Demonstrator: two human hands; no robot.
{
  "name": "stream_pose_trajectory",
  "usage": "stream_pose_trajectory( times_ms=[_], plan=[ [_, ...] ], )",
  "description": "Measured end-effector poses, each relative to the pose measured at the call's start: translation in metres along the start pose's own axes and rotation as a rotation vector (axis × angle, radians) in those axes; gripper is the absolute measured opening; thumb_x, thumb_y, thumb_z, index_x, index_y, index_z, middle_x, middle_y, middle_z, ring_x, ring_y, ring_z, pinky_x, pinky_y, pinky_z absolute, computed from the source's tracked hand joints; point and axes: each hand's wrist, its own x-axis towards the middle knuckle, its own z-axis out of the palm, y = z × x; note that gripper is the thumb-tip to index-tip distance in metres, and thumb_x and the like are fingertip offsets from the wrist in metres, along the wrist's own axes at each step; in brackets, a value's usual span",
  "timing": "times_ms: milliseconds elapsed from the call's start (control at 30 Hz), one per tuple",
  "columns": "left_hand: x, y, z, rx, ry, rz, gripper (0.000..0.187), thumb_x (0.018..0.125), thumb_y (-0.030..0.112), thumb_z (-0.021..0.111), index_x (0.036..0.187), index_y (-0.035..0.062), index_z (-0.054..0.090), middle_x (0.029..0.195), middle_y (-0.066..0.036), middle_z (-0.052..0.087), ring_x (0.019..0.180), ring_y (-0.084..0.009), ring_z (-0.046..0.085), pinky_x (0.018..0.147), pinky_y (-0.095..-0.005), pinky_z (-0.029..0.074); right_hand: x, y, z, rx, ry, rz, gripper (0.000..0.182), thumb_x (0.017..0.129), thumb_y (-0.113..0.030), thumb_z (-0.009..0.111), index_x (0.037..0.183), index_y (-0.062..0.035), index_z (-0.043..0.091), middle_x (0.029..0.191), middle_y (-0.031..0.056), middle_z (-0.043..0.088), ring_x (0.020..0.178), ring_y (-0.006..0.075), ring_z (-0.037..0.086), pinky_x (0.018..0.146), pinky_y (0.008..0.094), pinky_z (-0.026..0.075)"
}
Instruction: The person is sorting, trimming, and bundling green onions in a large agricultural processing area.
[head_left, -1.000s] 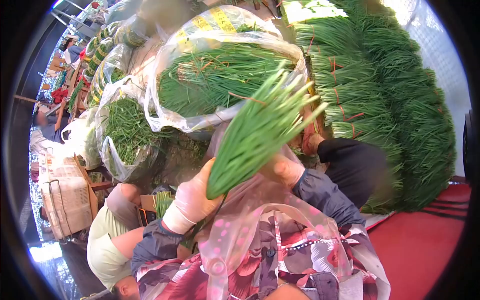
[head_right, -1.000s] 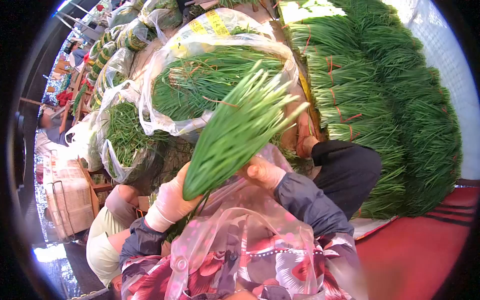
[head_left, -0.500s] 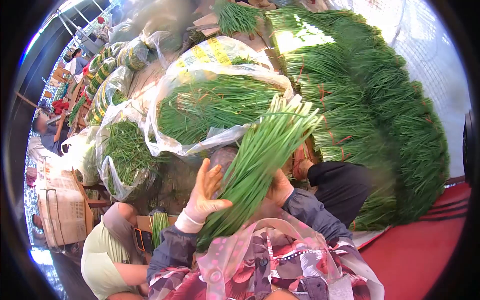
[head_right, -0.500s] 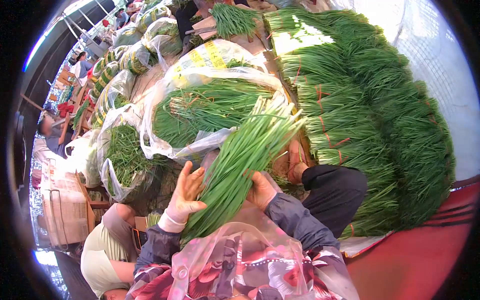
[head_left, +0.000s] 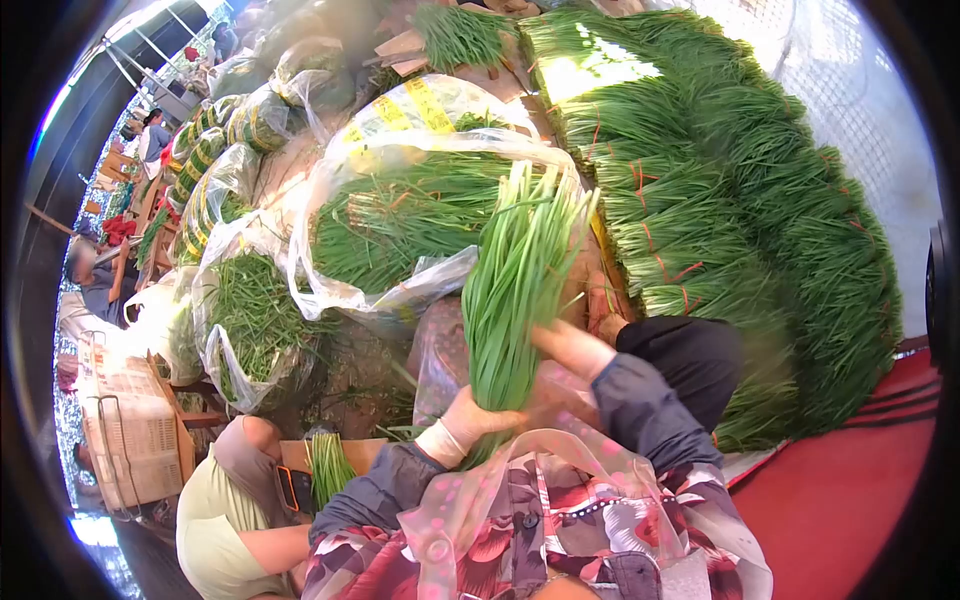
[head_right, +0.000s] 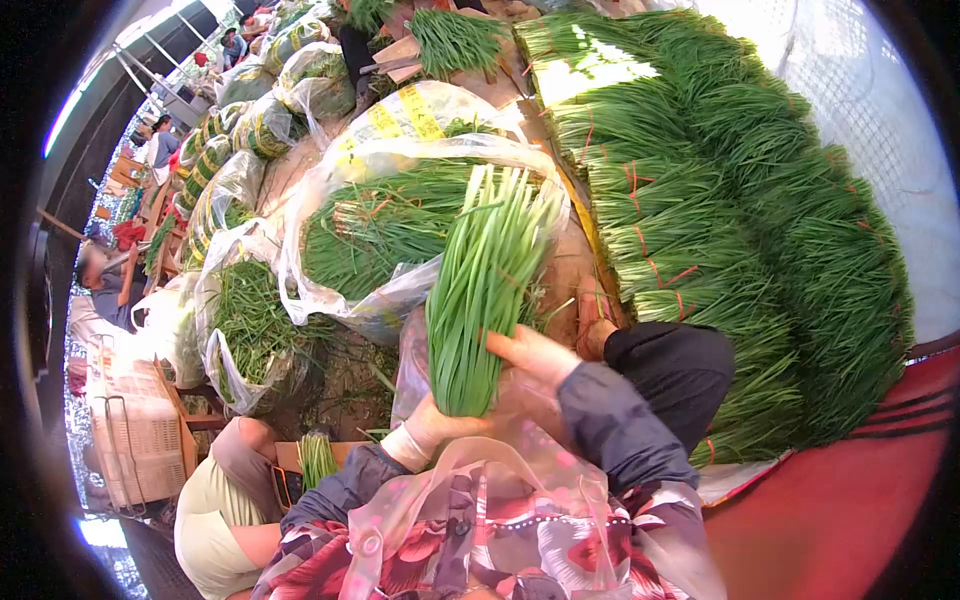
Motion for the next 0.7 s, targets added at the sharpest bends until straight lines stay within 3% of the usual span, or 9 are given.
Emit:
stream_pose_trajectory(
  times_ms=[33,100,167,233,333,367,433,567,700],
  plan=[
    [-0.002,0.013,0.0,0.049,-0.005,0.032,0.058,0.07,0.008,0.08,0.124,0.0072,0.057,0.115,-0.003,0.061,0.107,-0.0148,0.056,0.093,-0.0315,0.044,-0.013,-0.021,-0.006,-0.589,0.054,0.088,0.045,0.086,-0.038,0.067,0.113,-0.0019,0.063,0.099,0.0089,0.069,0.091,0.0187,0.065,0.082,0.0339,0.052],
    [-0.005,0.018,-0.013,0.097,-0.004,0.061,0.056,0.07,0.008,0.08,0.122,0.0064,0.059,0.115,-0.002,0.062,0.103,-0.0141,0.057,0.091,-0.0312,0.045,-0.042,-0.063,-0.003,-0.789,0.167,0.106,0.038,0.084,-0.034,0.072,0.1,0.0007,0.067,0.076,0.0056,0.067,0.066,0.0134,0.063,0.065,0.0277,0.051],
    [-0.006,0.013,-0.032,0.219,-0.009,0.074,0.057,0.07,0.009,0.081,0.122,0.0056,0.059,0.116,-0.002,0.062,0.105,-0.0138,0.056,0.093,-0.0318,0.045,-0.052,-0.07,-0.005,-0.447,0.436,-0.137,0.028,0.083,-0.023,0.074,0.093,0.002,0.067,0.063,0.0017,0.062,0.052,0.011,0.056,0.051,0.0264,0.046],
    [-0.011,0.017,-0.04,0.228,-0.013,0.049,0.059,0.069,0.01,0.081,0.122,0.0053,0.057,0.116,-0.002,0.062,0.105,-0.0132,0.056,0.093,-0.031,0.044,-0.047,-0.068,-0.007,-0.461,0.593,-0.36,0.03,0.08,-0.022,0.076,0.099,0.0,0.066,0.064,0.0041,0.064,0.055,0.0114,0.059,0.053,0.0265,0.046],
    [-0.02,0.028,-0.042,0.348,0.034,0.041,0.061,0.069,0.011,0.081,0.123,0.0047,0.056,0.115,-0.003,0.063,0.104,-0.0141,0.058,0.093,-0.0304,0.044,-0.029,-0.062,-0.002,-1.113,0.641,-0.422,0.041,0.08,-0.031,0.073,0.109,-0.0035,0.065,0.07,0.0127,0.067,0.058,0.0152,0.065,0.056,0.028,0.05],
    [-0.022,0.03,-0.044,0.352,0.034,0.038,0.061,0.069,0.011,0.081,0.123,0.0047,0.056,0.115,-0.003,0.063,0.104,-0.0141,0.058,0.093,-0.0304,0.044,-0.027,-0.063,0.008,-0.947,0.618,-0.308,0.034,0.083,-0.029,0.069,0.105,-0.0035,0.067,0.073,0.0113,0.068,0.061,0.0142,0.065,0.058,0.0282,0.05],
    [-0.032,0.029,-0.05,0.415,0.091,0.064,0.062,0.067,0.005,0.08,0.125,0.004,0.056,0.116,-0.004,0.063,0.106,-0.015,0.057,0.095,-0.0317,0.044,-0.026,-0.056,0.018,-0.884,0.536,-0.348,0.024,0.087,-0.024,0.066,0.098,-0.0036,0.07,0.074,0.01,0.069,0.061,0.0124,0.064,0.058,0.0276,0.05],
    [-0.051,0.032,-0.068,0.727,0.261,0.018,0.066,0.063,0.009,0.082,0.122,0.0033,0.055,0.112,-0.006,0.065,0.101,-0.0133,0.06,0.091,-0.0307,0.047,-0.062,-0.079,0.045,-0.623,-0.182,-0.114,0.017,0.089,-0.016,0.063,0.097,-0.0029,0.07,0.074,0.0061,0.068,0.064,0.0109,0.063,0.06,0.0265,0.05],
    [-0.062,-0.006,-0.106,1.079,0.34,0.055,0.067,0.066,0.032,0.079,0.121,0.0052,0.051,0.103,-0.018,0.066,0.097,-0.0323,0.065,0.083,-0.0382,0.051,-0.074,-0.1,0.0,-0.465,-0.809,-0.439,0.013,0.085,-0.009,0.068,0.095,-0.0018,0.071,0.083,0.011,0.07,0.075,0.0143,0.066,0.07,0.0277,0.052]
  ],
)
